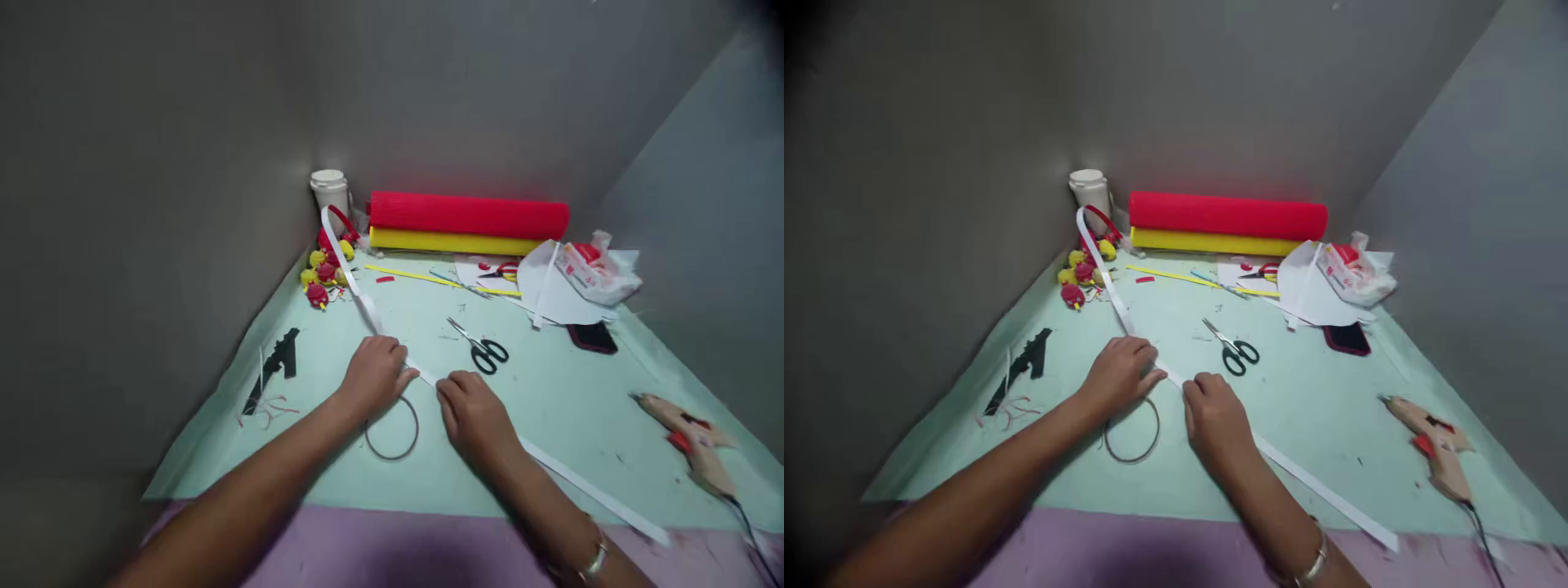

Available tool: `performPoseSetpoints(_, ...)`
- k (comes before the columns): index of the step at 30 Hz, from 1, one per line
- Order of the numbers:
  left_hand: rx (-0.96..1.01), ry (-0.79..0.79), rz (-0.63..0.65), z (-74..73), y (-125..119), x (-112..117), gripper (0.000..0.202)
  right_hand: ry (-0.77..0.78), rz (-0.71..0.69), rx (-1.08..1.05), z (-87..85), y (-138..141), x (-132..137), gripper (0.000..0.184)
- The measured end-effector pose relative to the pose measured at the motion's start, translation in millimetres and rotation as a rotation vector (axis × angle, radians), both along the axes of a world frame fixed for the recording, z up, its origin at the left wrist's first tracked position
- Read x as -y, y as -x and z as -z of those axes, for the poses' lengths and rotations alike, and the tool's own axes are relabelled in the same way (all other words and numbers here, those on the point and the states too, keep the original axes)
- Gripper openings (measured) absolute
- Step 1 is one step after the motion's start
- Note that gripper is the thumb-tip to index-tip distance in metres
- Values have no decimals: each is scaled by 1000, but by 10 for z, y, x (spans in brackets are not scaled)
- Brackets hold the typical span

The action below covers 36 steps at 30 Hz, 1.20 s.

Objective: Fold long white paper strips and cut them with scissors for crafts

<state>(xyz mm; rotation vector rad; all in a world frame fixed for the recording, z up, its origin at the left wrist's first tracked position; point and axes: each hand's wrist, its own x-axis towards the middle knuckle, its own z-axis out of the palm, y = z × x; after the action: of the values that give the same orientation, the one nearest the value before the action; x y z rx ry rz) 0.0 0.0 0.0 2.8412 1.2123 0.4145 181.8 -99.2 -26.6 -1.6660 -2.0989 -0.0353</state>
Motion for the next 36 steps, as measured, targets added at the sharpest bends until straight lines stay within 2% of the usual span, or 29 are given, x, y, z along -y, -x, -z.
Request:
performPoseSetpoints(8,-29,-22,-27,-39,18,69,29,35,-20,2,-63,11,32,32)
performPoseSetpoints(19,-52,-35,-31,-49,-38,121,22,12,-13,-7,-32,-55,20,24)
performPoseSetpoints(24,-75,-18,-52,-54,-37,127,21,1,-59,-18,-26,-59,15,40)
performPoseSetpoints(31,-7,6,-22,-1,-2,80,16,-25,-73,5,-3,-67,18,37)
performPoseSetpoints(36,67,44,90,41,-15,52,14,-23,-65,2,7,-71,19,38)
